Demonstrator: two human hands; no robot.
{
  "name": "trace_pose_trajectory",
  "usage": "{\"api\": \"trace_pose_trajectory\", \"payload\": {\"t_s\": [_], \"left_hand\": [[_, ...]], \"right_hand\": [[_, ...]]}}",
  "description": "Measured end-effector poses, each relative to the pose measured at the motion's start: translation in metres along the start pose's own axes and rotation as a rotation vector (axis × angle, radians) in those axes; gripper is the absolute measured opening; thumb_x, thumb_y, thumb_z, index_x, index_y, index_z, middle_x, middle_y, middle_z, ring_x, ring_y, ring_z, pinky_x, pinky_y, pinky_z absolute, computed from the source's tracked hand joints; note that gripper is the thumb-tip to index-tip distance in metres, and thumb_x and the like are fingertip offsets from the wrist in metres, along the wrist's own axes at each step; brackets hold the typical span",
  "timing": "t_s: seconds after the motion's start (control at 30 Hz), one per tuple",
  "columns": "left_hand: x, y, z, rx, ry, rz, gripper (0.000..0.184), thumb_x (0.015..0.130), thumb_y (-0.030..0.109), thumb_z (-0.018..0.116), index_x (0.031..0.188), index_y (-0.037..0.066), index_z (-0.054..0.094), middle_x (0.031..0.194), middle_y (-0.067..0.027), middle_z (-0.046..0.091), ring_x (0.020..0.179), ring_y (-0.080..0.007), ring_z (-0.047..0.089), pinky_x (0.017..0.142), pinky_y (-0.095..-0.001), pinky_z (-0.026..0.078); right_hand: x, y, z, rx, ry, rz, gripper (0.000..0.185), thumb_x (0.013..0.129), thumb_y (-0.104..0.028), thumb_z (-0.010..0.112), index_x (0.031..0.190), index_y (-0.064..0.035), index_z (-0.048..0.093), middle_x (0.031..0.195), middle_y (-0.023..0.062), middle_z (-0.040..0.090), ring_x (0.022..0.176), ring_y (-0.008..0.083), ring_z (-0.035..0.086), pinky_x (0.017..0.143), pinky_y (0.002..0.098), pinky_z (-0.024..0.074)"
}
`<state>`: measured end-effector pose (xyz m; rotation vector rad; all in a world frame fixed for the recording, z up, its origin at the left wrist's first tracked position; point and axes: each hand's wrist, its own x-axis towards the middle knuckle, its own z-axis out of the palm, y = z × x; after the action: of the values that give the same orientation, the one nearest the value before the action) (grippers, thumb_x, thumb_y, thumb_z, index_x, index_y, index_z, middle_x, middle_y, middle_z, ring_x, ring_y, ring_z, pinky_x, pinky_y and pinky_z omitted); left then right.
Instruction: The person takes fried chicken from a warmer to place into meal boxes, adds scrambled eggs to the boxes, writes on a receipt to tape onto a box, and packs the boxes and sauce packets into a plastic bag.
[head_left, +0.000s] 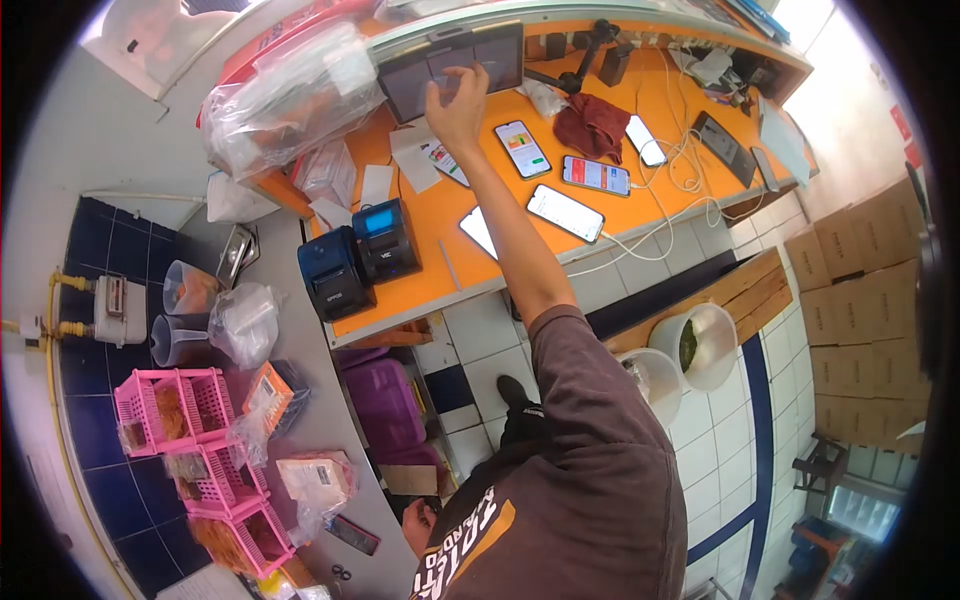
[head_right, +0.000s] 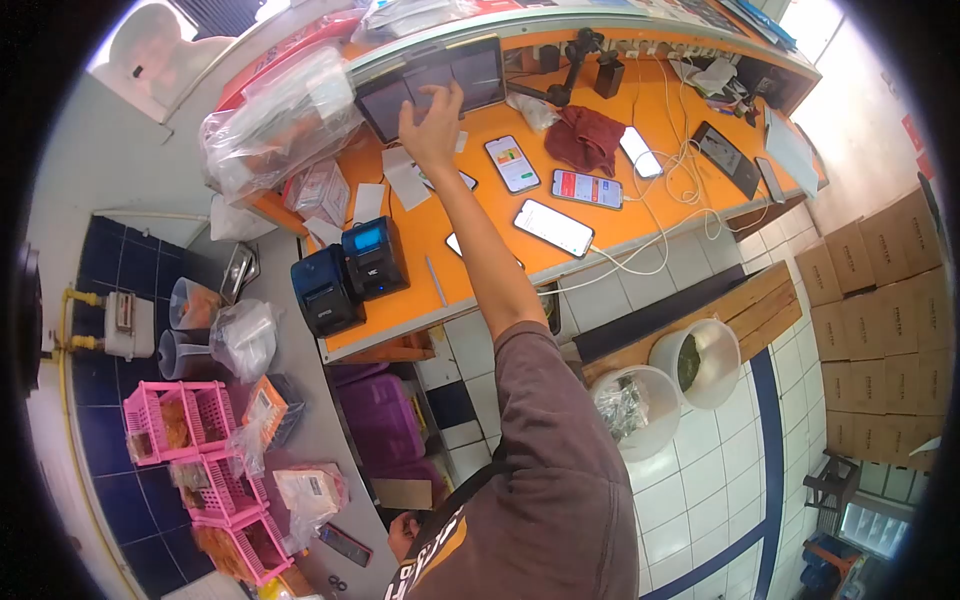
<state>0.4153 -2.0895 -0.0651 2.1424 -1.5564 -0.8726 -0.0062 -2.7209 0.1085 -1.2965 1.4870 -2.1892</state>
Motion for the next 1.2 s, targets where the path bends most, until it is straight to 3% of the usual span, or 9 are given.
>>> {"api": "trace_pose_trajectory", "payload": {"t_s": [0.1, 0.17, 0.27, 0.5, 0.57, 0.9, 1.0, 1.07, 1.2], "left_hand": [[0.004, 0.037, -0.007, 0.021, -0.011, -0.079, 0.023, 0.092, 0.012, 0.064, 0.112, -0.001, 0.067, 0.102, -0.0178, 0.068, 0.083, -0.0269, 0.073, 0.068, -0.0365, 0.060], [0.006, 0.044, -0.008, 0.021, -0.028, -0.103, 0.024, 0.093, 0.013, 0.064, 0.111, -0.001, 0.067, 0.102, -0.0179, 0.068, 0.083, -0.0272, 0.073, 0.069, -0.0361, 0.059], [0.005, 0.040, -0.003, 0.014, 0.004, -0.078, 0.023, 0.093, 0.013, 0.063, 0.111, -0.001, 0.068, 0.099, -0.0179, 0.068, 0.081, -0.0265, 0.072, 0.069, -0.0353, 0.058], [0.007, 0.056, 0.000, 0.009, -0.005, -0.115, 0.026, 0.093, 0.016, 0.067, 0.114, 0.001, 0.068, 0.098, -0.0147, 0.072, 0.081, -0.0199, 0.072, 0.073, -0.0329, 0.058], [0.005, 0.055, 0.005, -0.034, 0.014, -0.119, 0.021, 0.091, 0.011, 0.064, 0.108, -0.001, 0.069, 0.097, -0.0175, 0.069, 0.079, -0.0273, 0.072, 0.068, -0.0365, 0.057], [-0.007, 0.050, 0.014, -0.025, 0.037, -0.149, 0.020, 0.090, 0.010, 0.065, 0.108, 0.001, 0.069, 0.097, -0.0178, 0.068, 0.082, -0.0293, 0.072, 0.070, -0.0367, 0.057], [-0.011, 0.039, 0.019, 0.006, 0.024, -0.089, 0.027, 0.095, 0.020, 0.067, 0.115, 0.002, 0.069, 0.096, -0.0137, 0.072, 0.082, -0.0204, 0.074, 0.071, -0.0315, 0.059], [-0.018, 0.056, 0.014, -0.012, 0.049, -0.085, 0.024, 0.094, 0.016, 0.066, 0.113, 0.001, 0.068, 0.095, -0.0130, 0.072, 0.080, -0.0188, 0.072, 0.069, -0.0308, 0.058], [-0.051, 0.018, 0.035, -0.153, 0.116, -0.148, 0.019, 0.092, 0.007, 0.063, 0.108, -0.001, 0.068, 0.097, -0.0165, 0.071, 0.078, -0.0226, 0.073, 0.063, -0.0325, 0.058]], "right_hand": [[-0.007, 0.033, -0.013, -0.062, 0.065, 0.027, 0.036, 0.086, -0.016, 0.069, 0.115, 0.0001, 0.055, 0.138, 0.0345, 0.039, 0.117, 0.0432, 0.057, 0.093, 0.0450, 0.0500], [-0.006, 0.058, -0.018, -0.419, 0.185, -0.271, 0.036, 0.086, -0.016, 0.069, 0.115, 0.0001, 0.055, 0.139, 0.0348, 0.040, 0.103, 0.0403, 0.065, 0.095, 0.0455, 0.0490], [0.001, 0.062, -0.023, -0.467, 0.202, -0.340, 0.036, 0.086, -0.016, 0.069, 0.115, 0.0001, 0.055, 0.140, 0.0342, 0.041, 0.091, 0.0386, 0.068, 0.091, 0.0438, 0.0518], [0.010, 0.043, -0.024, -0.209, 0.081, -0.103, 0.037, 0.086, -0.016, 0.069, 0.116, -0.0006, 0.054, 0.145, 0.0318, 0.037, 0.084, 0.0301, 0.069, 0.076, 0.0379, 0.0563], [0.010, 0.044, -0.022, -0.190, 0.113, -0.135, 0.037, 0.086, -0.016, 0.069, 0.116, -0.0009, 0.054, 0.147, 0.0308, 0.036, 0.077, 0.0258, 0.068, 0.075, 0.0380, 0.0561], [0.011, 0.042, -0.030, -0.322, 0.070, -0.234, 0.037, 0.086, -0.017, 0.070, 0.115, -0.0014, 0.055, 0.147, 0.0316, 0.036, 0.079, 0.0286, 0.070, 0.076, 0.0383, 0.0563], [0.011, 0.041, -0.033, -0.284, 0.030, -0.188, 0.038, 0.086, -0.017, 0.071, 0.116, -0.0013, 0.055, 0.147, 0.0315, 0.037, 0.080, 0.0301, 0.070, 0.078, 0.0386, 0.0564], [0.000, 0.033, -0.039, -0.318, 0.050, -0.296, 0.036, 0.086, -0.016, 0.071, 0.116, -0.0015, 0.056, 0.144, 0.0306, 0.042, 0.084, 0.0307, 0.070, 0.079, 0.0389, 0.0565], [-0.066, 0.021, -0.050, -0.201, -0.058, -0.220, 0.032, 0.089, -0.013, 0.070, 0.115, -0.0006, 0.057, 0.135, 0.0255, 0.051, 0.086, 0.0288, 0.069, 0.070, 0.0342, 0.0568]]}}
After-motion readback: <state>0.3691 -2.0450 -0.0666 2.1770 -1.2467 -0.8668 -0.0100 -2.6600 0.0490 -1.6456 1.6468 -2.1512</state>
